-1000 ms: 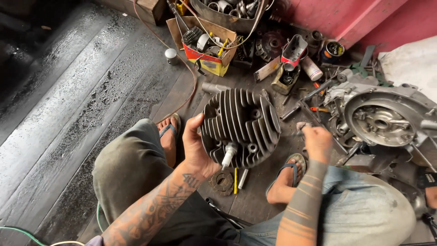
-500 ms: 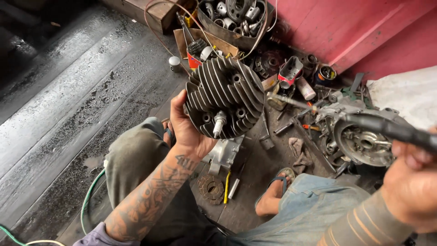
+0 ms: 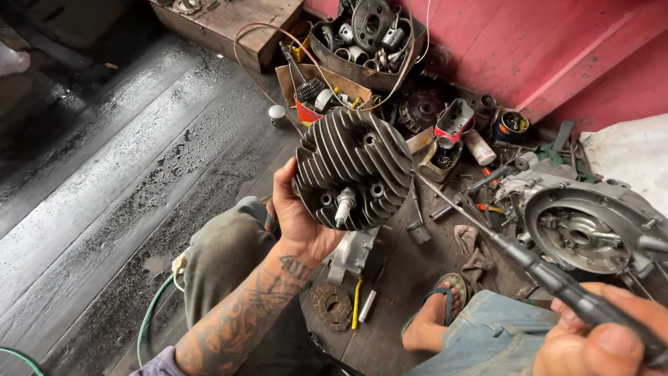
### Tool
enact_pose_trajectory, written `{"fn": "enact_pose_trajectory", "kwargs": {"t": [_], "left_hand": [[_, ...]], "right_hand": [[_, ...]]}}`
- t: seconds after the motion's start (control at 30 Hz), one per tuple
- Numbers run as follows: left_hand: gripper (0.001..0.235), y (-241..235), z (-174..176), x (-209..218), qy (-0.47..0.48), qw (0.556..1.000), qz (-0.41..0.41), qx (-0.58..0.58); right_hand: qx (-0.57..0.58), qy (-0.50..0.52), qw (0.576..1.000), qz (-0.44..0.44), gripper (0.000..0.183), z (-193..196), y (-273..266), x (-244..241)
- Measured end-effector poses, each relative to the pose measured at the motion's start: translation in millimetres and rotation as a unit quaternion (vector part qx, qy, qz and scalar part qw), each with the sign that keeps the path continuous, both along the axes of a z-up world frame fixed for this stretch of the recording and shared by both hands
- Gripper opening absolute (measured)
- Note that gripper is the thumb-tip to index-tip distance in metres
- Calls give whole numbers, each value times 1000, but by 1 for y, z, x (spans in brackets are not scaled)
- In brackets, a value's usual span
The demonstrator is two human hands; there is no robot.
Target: Cleaning motorcycle engine components like a flywheel and cylinder head using a brush and a screwdriver.
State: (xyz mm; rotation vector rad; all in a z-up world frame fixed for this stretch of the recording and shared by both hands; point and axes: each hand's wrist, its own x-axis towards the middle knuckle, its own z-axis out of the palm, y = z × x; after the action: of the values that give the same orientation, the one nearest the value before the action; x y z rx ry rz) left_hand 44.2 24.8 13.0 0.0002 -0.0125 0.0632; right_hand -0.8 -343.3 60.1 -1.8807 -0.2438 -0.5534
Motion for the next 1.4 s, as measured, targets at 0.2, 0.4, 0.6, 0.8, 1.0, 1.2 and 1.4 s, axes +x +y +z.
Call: {"fn": "enact_pose_trajectory", "kwargs": {"t": [0.2, 0.4, 0.6, 0.8, 1.0, 1.2, 1.4], "left_hand": [[40, -5, -5, -3, -28, 1000, 0, 13], [39, -4, -7, -5, -14, 1000, 0, 22], [40, -7, -5, -5, -25, 999, -2, 29], [41, -8, -6, -6, -17, 999, -29, 34], [42, -14, -8, -9, -2, 998, -47, 30], [41, -17, -7, -10, 5, 998, -66, 20], [39, -21, -6, -10, 4, 998, -61, 28]], "right_hand": [[-46, 271, 943, 189, 44, -22, -75, 8], [-125, 62, 957, 253, 43, -6, -24, -9], [-267, -31, 956, 116, 47, 56, 73, -25], [-326, 1, 945, 7, 37, 60, 77, -42], [-301, -109, 947, -33, 26, 41, 103, -35], [-460, -260, 846, 68, 29, 45, 69, -15], [-360, -207, 909, -32, 31, 37, 106, -40]]}}
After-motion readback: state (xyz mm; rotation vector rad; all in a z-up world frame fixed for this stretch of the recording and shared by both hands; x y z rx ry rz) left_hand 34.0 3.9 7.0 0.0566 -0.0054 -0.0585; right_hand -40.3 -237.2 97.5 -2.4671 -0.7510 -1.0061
